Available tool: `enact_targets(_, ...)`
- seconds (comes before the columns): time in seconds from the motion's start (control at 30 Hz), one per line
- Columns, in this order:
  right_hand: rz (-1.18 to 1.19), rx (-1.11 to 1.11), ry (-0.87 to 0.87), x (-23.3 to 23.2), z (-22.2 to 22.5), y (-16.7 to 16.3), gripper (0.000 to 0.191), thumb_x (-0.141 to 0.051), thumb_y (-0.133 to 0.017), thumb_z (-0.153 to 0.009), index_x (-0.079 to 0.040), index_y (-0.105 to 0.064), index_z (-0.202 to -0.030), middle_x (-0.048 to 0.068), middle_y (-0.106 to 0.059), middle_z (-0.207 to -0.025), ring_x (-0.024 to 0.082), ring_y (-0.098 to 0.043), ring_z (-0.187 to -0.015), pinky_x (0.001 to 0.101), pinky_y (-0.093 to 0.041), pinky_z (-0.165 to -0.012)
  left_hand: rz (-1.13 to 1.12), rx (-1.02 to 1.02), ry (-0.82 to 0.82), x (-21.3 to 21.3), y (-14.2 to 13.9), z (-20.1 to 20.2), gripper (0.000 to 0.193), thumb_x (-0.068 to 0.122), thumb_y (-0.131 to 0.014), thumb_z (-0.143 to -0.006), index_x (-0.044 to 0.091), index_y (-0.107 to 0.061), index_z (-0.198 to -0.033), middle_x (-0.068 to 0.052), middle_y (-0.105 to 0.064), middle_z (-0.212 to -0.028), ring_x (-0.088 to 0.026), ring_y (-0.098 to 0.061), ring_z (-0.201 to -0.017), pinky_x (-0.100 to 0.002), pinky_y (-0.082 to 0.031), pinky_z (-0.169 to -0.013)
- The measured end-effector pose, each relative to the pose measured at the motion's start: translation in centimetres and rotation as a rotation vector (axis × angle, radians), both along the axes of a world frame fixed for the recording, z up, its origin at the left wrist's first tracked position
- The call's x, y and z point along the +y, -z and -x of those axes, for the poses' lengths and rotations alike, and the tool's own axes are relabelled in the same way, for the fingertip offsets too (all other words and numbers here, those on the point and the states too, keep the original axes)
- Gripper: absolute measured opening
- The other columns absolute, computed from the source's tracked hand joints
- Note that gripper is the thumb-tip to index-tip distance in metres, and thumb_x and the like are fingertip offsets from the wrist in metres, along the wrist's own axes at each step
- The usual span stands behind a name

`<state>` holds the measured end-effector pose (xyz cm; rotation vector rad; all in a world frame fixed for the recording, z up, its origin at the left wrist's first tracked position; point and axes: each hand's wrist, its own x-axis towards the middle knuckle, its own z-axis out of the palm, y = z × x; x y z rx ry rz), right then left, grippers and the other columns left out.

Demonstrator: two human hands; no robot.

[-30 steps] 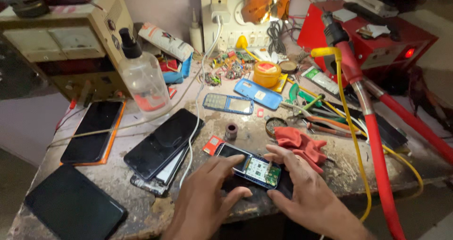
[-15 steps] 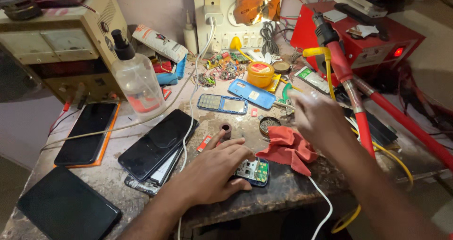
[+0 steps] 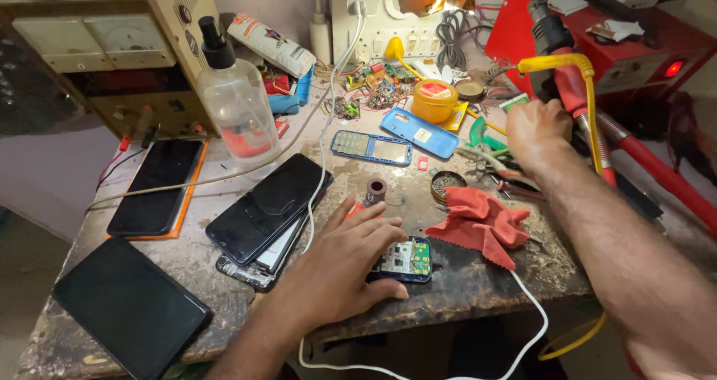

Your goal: The person cleans the internal components of a disassembled mobile phone with a red cloth, applies a substance from a tube to the circuit board, and then reassembles the phone by fitting the keypad and casing back together.

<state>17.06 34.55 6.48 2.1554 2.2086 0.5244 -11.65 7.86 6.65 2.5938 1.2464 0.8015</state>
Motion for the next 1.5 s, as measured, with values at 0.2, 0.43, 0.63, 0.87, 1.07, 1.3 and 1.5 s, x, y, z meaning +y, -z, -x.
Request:
enact_targets(0.2, -0.196, 0.228, -0.191, -1.5, -0.1, 0.2, 0.035, -0.005, -0.067, -0.086, -0.008, -0.066, -0.121, 0.027, -0.063, -0.115, 0.048, -0.066, -0.1, 0.054, -0.055, -0.084, -0.051, -0.152, -0.111, -1.1, 0.1, 0.0, 0.072, 0.05, -0.084, -0.074, 0.006, -0.061, -0.126, -0.014, -0.062, -0.137, -0.035, -0.043, -0.143, -0.053, -0.02, -0.121)
enact_targets(0.43, -0.456, 0.498, -0.615, -9.7, 2.8, -2.2, 0.029, -0.005, -0.074, -0.091, -0.012, -0.063, -0.117, 0.017, -0.063, -0.115, 0.039, -0.067, -0.099, 0.0507, -0.055, -0.081, -0.252, -0.405, -0.293, -2.4, -0.1, -1.0, 0.037, 0.024, -0.076, -0.094, 0.008, -0.065, -0.125, -0.011, -0.071, -0.127, -0.033, -0.063, -0.129, -0.046, -0.046, -0.111)
enact_targets(0.63, -0.221, 1.703, -0.822, -20.6, 3.4, -3.6, 0.049, -0.001, -0.076, -0.089, -0.011, -0.048, -0.128, 0.007, -0.064, -0.115, 0.019, -0.068, -0.1, 0.0354, -0.06, -0.084, -0.281, -0.503, -0.201, -2.2, -1.5, -3.3, 0.048, 0.019, -0.077, -0.091, 0.001, -0.059, -0.132, -0.019, -0.069, -0.122, -0.038, -0.068, -0.113, -0.043, -0.054, -0.094)
enact_targets(0.87, 0.108, 2.259, -0.749, -23.5, 3.7, -1.0, 0.024, -0.003, -0.069, -0.1, 0.004, -0.063, -0.122, 0.016, -0.072, -0.115, 0.026, -0.072, -0.104, 0.0428, -0.061, -0.091, -0.155, -0.569, -0.073, -1.6, -3.4, -4.9, 0.034, 0.011, -0.07, -0.099, 0.004, -0.062, -0.131, -0.015, -0.072, -0.113, -0.033, -0.073, -0.101, -0.038, -0.059, -0.085)
enact_targets(1.07, 0.076, 2.222, -0.876, -24.1, 3.6, 0.4, 0.015, -0.004, -0.068, -0.107, 0.007, -0.065, -0.116, 0.018, -0.072, -0.111, 0.029, -0.073, -0.107, 0.0523, -0.063, -0.098, -0.119, -0.609, -0.124, -2.6, -3.9, -5.5, 0.022, 0.009, -0.069, -0.099, 0.004, -0.064, -0.119, -0.016, -0.07, -0.098, -0.034, -0.071, -0.089, -0.04, -0.055, -0.074)
enact_targets(1.3, -0.033, 2.148, -0.942, -25.3, 3.6, 0.2, 0.024, -0.008, -0.07, -0.108, 0.007, -0.064, -0.126, 0.018, -0.071, -0.117, 0.028, -0.072, -0.108, 0.0464, -0.058, -0.101, -0.16, -0.495, -0.172, -2.6, -4.7, -5.8, 0.013, 0.014, -0.062, -0.111, 0.006, -0.062, -0.101, -0.012, -0.063, -0.084, -0.033, -0.064, -0.079, -0.043, -0.047, -0.071)
enact_targets(1.5, 0.038, 2.302, -0.945, -24.7, 3.1, 0.6, 0.026, -0.011, -0.068, -0.11, 0.005, -0.059, -0.127, 0.018, -0.07, -0.116, 0.03, -0.072, -0.109, 0.05, -0.061, -0.101, 0.276, -0.804, -0.026, -3.2, -5.4, -5.7, 0.032, 0.023, -0.069, -0.093, 0.003, -0.053, -0.113, -0.006, -0.065, -0.081, -0.013, -0.063, -0.071, -0.032, -0.053, -0.064)
